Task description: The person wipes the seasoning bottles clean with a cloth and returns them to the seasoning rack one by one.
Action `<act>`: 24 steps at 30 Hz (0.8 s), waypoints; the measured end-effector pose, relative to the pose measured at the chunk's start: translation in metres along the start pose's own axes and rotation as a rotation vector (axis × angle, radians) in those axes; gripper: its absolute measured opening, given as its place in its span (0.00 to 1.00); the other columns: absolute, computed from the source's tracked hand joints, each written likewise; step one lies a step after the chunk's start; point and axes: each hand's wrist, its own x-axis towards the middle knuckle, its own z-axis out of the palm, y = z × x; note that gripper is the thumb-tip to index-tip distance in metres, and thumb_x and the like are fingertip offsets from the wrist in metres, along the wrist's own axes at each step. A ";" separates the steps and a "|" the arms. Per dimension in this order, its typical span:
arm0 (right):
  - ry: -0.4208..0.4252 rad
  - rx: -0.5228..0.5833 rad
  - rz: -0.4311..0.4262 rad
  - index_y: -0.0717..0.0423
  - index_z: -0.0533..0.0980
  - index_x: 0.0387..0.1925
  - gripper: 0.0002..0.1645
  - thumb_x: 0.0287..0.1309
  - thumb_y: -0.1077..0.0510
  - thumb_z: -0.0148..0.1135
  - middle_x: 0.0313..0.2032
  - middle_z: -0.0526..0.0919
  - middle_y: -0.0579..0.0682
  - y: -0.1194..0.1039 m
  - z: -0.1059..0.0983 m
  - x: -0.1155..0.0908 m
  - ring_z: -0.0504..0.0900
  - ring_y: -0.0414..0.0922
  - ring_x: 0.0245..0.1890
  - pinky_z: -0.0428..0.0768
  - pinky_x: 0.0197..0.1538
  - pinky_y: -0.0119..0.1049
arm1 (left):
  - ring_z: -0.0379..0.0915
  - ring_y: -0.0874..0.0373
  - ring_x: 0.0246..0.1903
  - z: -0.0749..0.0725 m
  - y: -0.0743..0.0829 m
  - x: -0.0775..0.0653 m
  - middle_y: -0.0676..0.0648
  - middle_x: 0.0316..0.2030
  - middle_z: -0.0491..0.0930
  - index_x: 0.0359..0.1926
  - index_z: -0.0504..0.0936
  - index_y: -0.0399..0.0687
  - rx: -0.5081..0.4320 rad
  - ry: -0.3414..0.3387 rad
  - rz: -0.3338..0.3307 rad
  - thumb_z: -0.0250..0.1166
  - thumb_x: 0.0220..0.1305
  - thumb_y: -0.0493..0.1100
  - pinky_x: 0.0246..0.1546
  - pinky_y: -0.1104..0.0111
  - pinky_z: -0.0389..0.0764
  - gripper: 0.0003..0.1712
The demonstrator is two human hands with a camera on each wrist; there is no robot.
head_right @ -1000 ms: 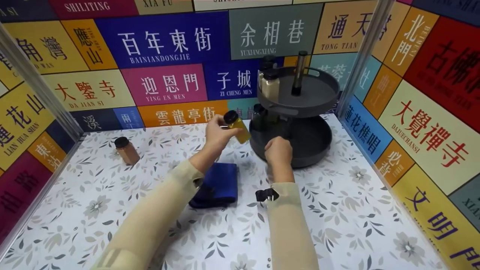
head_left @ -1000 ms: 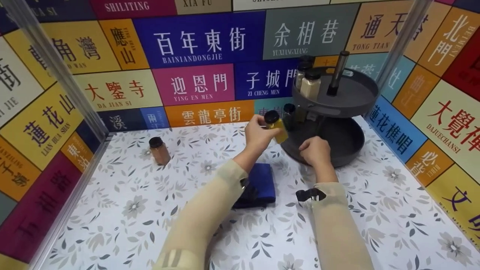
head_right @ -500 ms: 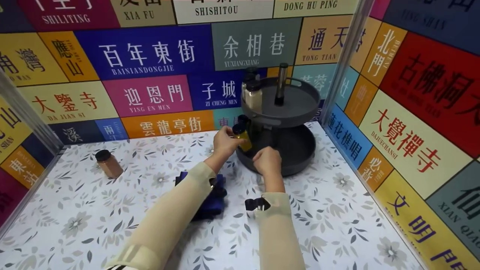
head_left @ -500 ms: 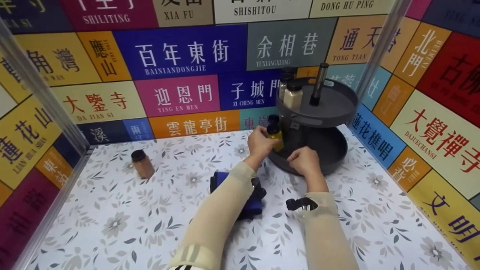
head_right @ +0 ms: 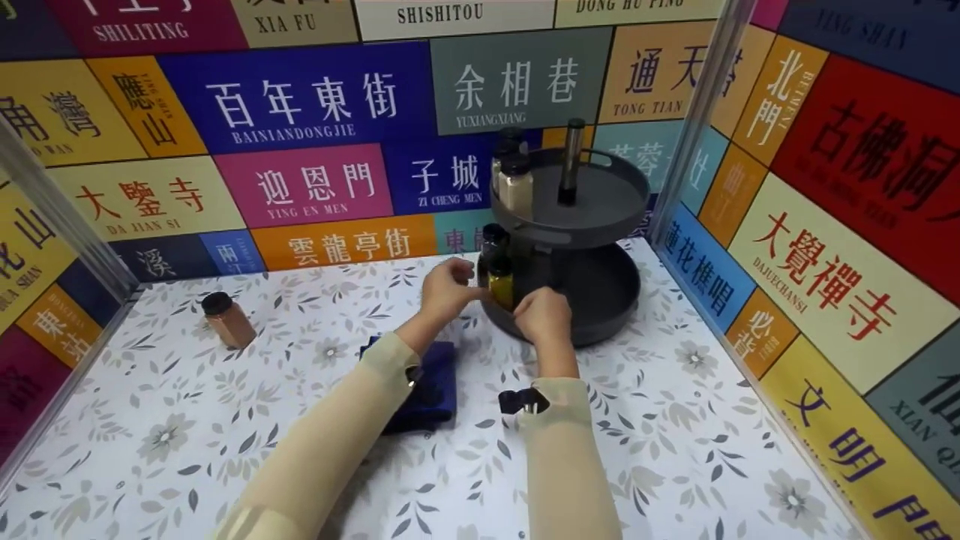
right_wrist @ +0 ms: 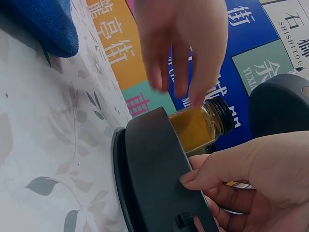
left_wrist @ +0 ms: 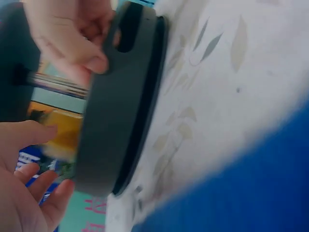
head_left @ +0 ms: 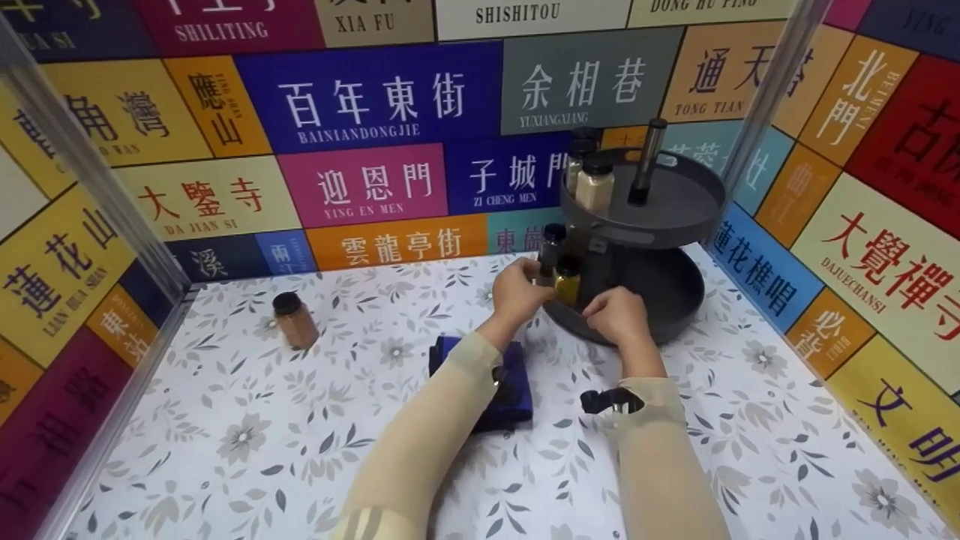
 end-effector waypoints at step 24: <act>-0.419 0.008 -0.146 0.63 0.83 0.58 0.32 0.63 0.43 0.71 0.50 0.88 0.63 -0.058 0.055 -0.010 0.88 0.46 0.33 0.87 0.39 0.40 | 0.68 0.39 0.56 -0.268 -0.166 -0.068 0.35 0.51 0.73 0.48 0.76 0.40 0.181 0.949 0.057 0.79 0.48 0.43 0.62 0.49 0.69 0.28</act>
